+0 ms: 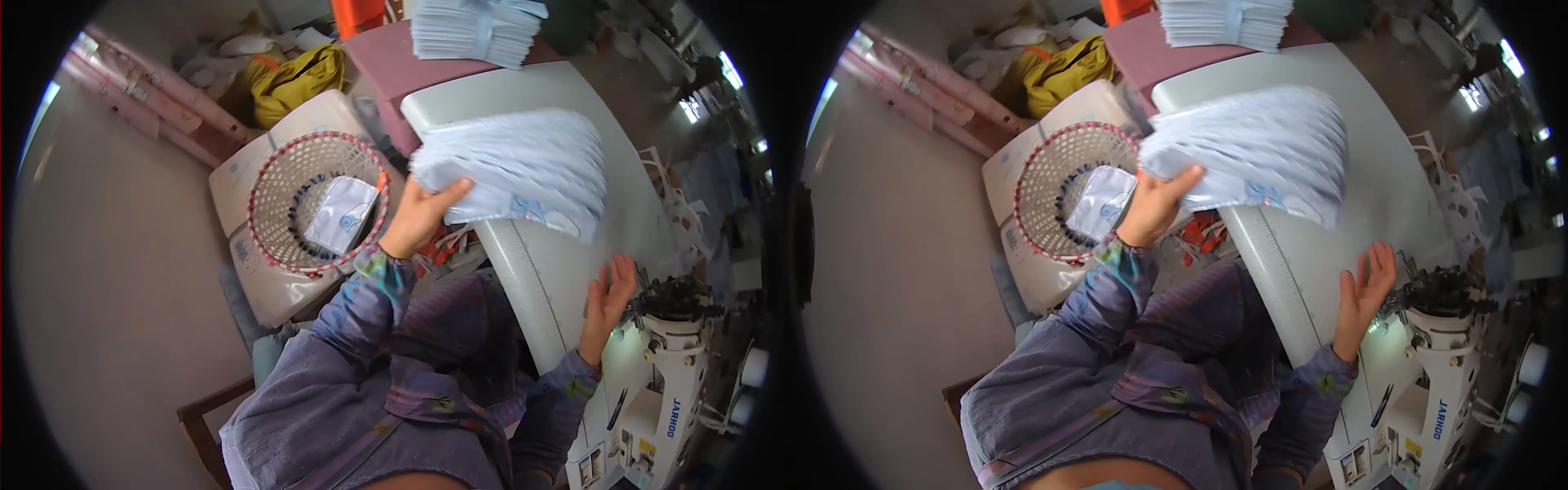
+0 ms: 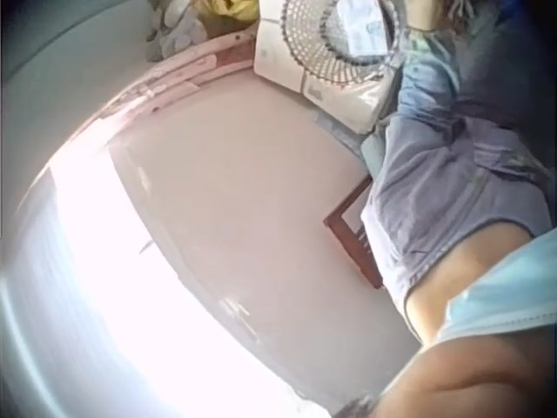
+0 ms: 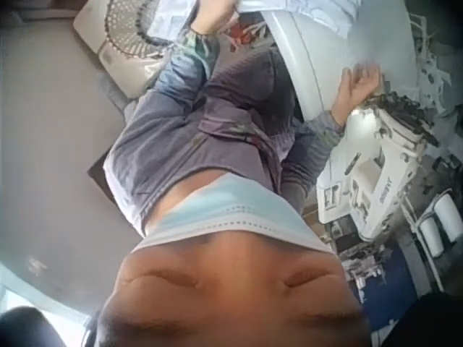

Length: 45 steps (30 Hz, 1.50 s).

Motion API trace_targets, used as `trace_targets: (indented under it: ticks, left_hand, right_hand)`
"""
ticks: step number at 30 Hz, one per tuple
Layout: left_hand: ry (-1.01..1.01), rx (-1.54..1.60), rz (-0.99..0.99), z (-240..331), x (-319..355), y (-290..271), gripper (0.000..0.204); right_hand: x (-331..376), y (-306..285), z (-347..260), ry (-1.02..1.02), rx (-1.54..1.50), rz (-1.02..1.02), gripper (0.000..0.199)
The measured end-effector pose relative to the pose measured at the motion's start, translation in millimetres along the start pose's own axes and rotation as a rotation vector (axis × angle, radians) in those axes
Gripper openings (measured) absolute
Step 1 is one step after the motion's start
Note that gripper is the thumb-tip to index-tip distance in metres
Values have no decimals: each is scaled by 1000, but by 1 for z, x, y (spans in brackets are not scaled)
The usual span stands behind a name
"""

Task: Sewing fabric pouches using an industrial sewing machine and bundling the finished products.

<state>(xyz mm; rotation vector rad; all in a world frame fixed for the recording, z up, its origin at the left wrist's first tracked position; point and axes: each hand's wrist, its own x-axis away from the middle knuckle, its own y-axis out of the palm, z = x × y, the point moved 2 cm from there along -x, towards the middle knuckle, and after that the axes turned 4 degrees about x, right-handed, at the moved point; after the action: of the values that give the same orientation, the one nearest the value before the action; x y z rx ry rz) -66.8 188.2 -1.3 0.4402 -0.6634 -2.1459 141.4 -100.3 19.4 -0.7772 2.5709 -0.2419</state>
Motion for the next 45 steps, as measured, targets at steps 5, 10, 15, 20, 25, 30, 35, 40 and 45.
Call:
trace_targets:
  ticks: [5,10,15,20,25,30,35,40,45]
  left_hand:
    - [146,177,462,25,61,-179,50]
    - [-20,343,791,-57,113,-316,59]
    - [-201,253,921,-84,112,-384,65]
    - [142,-773,1098,-62,125,-368,76]
    - [356,-1719,238,-12,60,-257,60]
    - [-18,-1983,98,-47,21,-280,57]
    - [-115,-1881,174,-78,13,-328,59]
    - [-78,-1911,141,-96,21,-339,60]
    - [-40,-1926,155,-109,19,-350,58]
  right_hand:
    - [31,20,-9,101,-37,-119,63]
    - [51,69,-37,138,-152,-238,62]
    - [65,131,-49,199,-247,-411,59]
    - [69,196,-21,319,-300,-525,51]
    - [72,282,60,389,-165,-700,48]
    - [78,374,120,376,26,-790,55]
    - [65,420,133,406,140,-858,64]
    - [50,453,147,707,92,-927,53]
    - [51,470,158,436,342,-945,38]
